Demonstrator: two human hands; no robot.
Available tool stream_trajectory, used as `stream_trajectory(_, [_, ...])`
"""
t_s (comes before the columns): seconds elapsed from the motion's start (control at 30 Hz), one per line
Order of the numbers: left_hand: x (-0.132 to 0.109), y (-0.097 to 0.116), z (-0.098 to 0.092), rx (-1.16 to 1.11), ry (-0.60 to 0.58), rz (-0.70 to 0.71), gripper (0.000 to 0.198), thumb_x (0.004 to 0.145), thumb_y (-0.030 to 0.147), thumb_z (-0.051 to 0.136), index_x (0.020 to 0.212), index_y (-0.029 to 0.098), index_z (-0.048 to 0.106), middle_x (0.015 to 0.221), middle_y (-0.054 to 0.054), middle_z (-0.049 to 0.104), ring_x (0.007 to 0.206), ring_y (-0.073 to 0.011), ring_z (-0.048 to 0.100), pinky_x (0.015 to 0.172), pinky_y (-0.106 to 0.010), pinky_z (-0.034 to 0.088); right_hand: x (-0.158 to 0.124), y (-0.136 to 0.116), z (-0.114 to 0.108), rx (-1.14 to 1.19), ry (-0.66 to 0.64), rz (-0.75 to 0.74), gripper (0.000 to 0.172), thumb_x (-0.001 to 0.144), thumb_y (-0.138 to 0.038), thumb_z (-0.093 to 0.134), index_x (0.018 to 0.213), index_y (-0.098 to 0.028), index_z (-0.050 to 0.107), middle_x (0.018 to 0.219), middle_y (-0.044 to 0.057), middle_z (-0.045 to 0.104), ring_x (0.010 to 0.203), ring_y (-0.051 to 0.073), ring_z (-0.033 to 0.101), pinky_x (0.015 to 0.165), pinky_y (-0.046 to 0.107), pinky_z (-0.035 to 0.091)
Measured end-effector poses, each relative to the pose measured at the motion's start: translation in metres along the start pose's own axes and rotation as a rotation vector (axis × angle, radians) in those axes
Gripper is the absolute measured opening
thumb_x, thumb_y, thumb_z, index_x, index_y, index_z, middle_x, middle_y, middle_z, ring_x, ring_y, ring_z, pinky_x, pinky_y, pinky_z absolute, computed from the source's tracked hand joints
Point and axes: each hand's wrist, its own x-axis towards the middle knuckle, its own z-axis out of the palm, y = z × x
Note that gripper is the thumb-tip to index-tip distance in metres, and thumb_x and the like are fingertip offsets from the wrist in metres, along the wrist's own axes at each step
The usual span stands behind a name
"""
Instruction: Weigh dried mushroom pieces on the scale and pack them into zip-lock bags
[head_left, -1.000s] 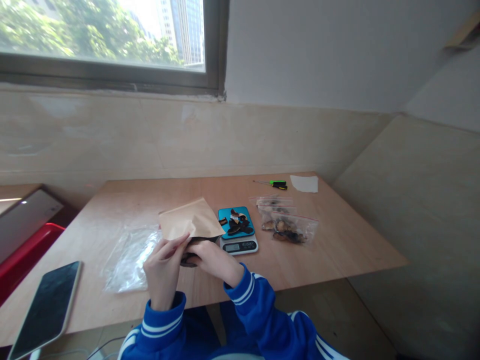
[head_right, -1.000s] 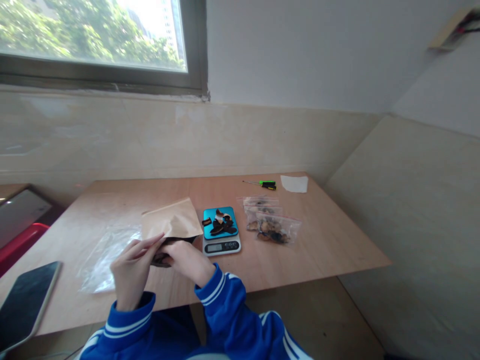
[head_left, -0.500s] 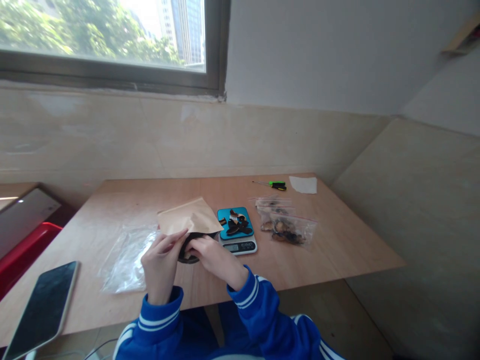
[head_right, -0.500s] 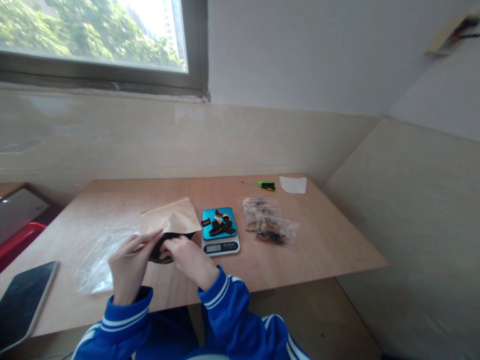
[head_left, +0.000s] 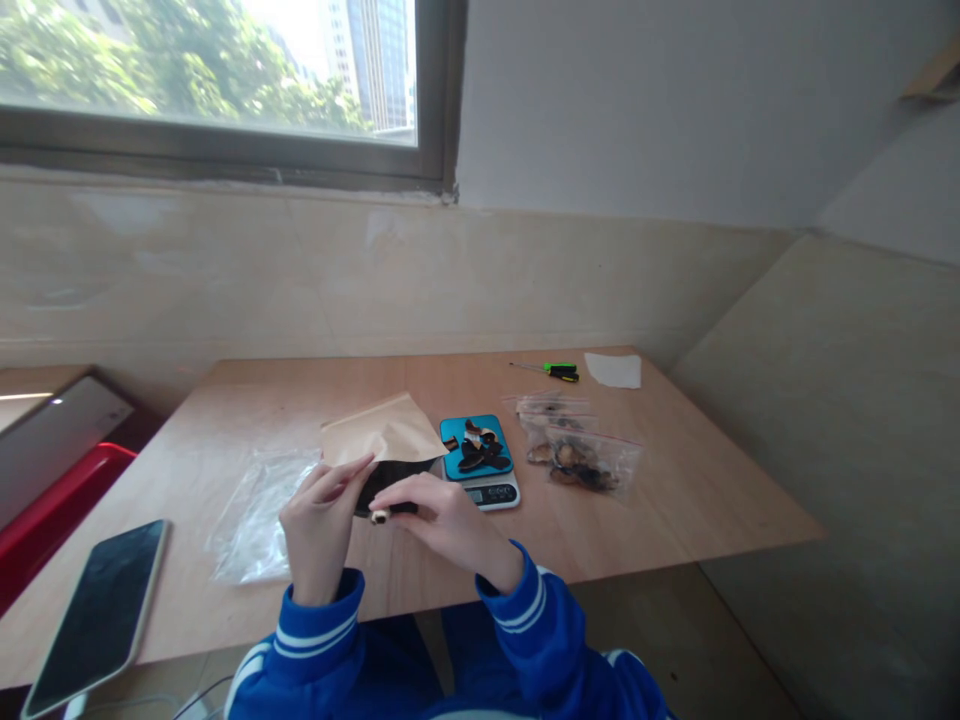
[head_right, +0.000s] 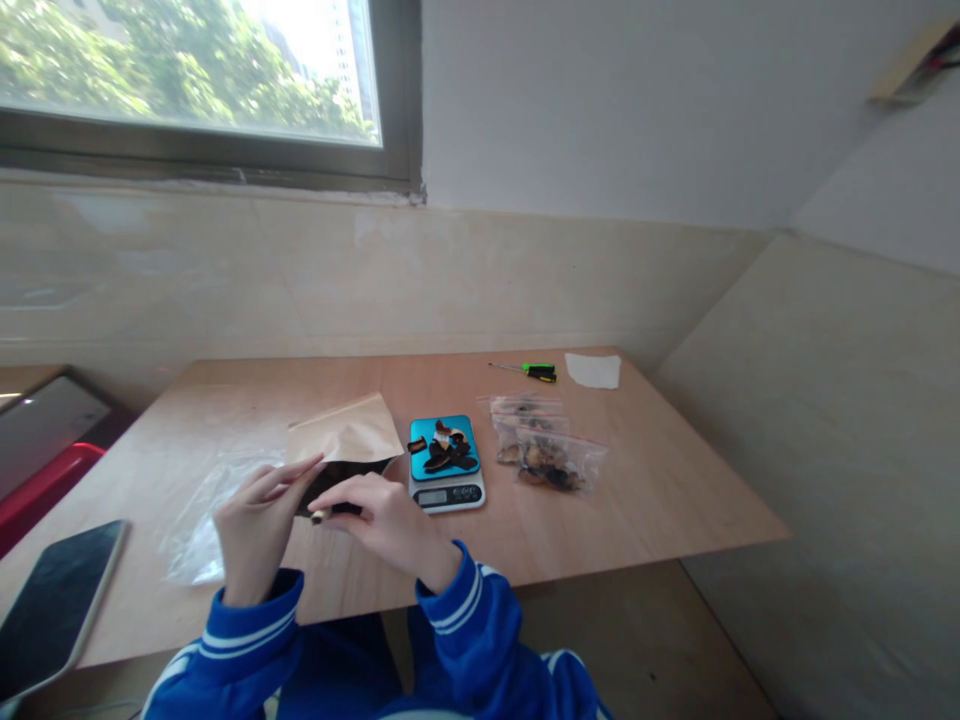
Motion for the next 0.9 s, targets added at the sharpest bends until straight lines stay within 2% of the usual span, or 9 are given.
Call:
stream_trajectory(0.1, [0.009,0.001,-0.001,0.011,0.024,-0.023,0.02,0.074,0.042,0.07,0.087,0.028,0.077,0.079,0.002,0.068,0.067,-0.0133,0.064,0.063,-0.025,0.048,-0.005,-0.002,-0.027,0.126,0.16,0.007,0.019,0.086,-0.024,0.066,0.104,-0.022,0.069,0.105,0.002,0.073,0.101,0.016,0.066,0.09,0.029,0.052])
stream_trajectory(0.17, [0.015,0.001,-0.003,0.015,0.064,-0.04,0.021,0.073,0.042,0.071,0.087,0.028,0.077,0.079,0.002,0.068,0.069,-0.0138,0.064,0.064,-0.025,0.049,-0.006,0.011,-0.048,0.019,0.279,0.069,0.018,0.086,-0.025,0.065,0.103,-0.022,0.07,0.104,0.003,0.072,0.1,0.017,0.066,0.088,0.03,0.052])
stream_trajectory(0.27, [0.022,0.001,-0.005,0.013,0.114,-0.052,0.021,0.072,0.042,0.072,0.087,0.027,0.077,0.078,0.002,0.069,0.07,-0.0142,0.064,0.066,-0.025,0.05,-0.003,0.049,-0.074,-0.233,0.394,0.155,0.017,0.088,-0.022,0.061,0.103,-0.022,0.069,0.105,0.006,0.071,0.101,0.018,0.065,0.09,0.032,0.05])
stream_trajectory(0.3, [0.023,0.002,-0.005,0.01,0.123,-0.055,0.021,0.072,0.042,0.072,0.087,0.027,0.077,0.078,0.001,0.069,0.07,-0.0141,0.064,0.067,-0.025,0.051,-0.001,0.063,-0.08,-0.311,0.379,0.181,0.017,0.088,-0.019,0.059,0.102,-0.02,0.069,0.105,0.006,0.071,0.101,0.018,0.065,0.091,0.032,0.049])
stream_trajectory(0.4, [0.024,0.002,-0.007,-0.001,0.127,-0.065,0.022,0.072,0.042,0.071,0.087,0.026,0.077,0.078,0.001,0.069,0.069,-0.0138,0.064,0.067,-0.025,0.051,0.008,0.101,-0.089,-0.534,0.228,0.269,0.016,0.088,-0.012,0.057,0.099,-0.016,0.068,0.101,0.009,0.07,0.098,0.019,0.064,0.09,0.033,0.048])
stream_trajectory(0.57, [0.02,0.002,-0.007,0.01,0.116,-0.056,0.023,0.072,0.043,0.071,0.086,0.025,0.077,0.078,0.001,0.069,0.069,-0.0142,0.064,0.065,-0.025,0.051,0.029,0.14,-0.085,-0.621,0.089,0.294,0.012,0.085,-0.007,0.058,0.085,-0.012,0.069,0.091,0.012,0.069,0.091,0.021,0.061,0.089,0.035,0.047])
stream_trajectory(0.7, [0.018,0.001,-0.006,0.02,0.095,-0.062,0.025,0.072,0.044,0.07,0.086,0.025,0.077,0.079,0.0,0.069,0.07,-0.0152,0.065,0.067,-0.026,0.051,0.037,0.152,-0.075,-0.635,0.011,0.273,0.018,0.085,-0.004,0.056,0.075,-0.013,0.069,0.084,0.009,0.067,0.088,0.02,0.06,0.088,0.034,0.047])
stream_trajectory(0.9, [0.016,-0.001,-0.006,0.016,0.091,-0.071,0.026,0.072,0.046,0.07,0.087,0.026,0.077,0.082,0.0,0.07,0.074,-0.0171,0.067,0.069,-0.028,0.052,0.033,0.148,-0.065,-0.623,-0.021,0.224,0.036,0.08,0.009,0.043,0.087,-0.012,0.071,0.09,0.006,0.07,0.096,0.018,0.059,0.092,0.028,0.045])
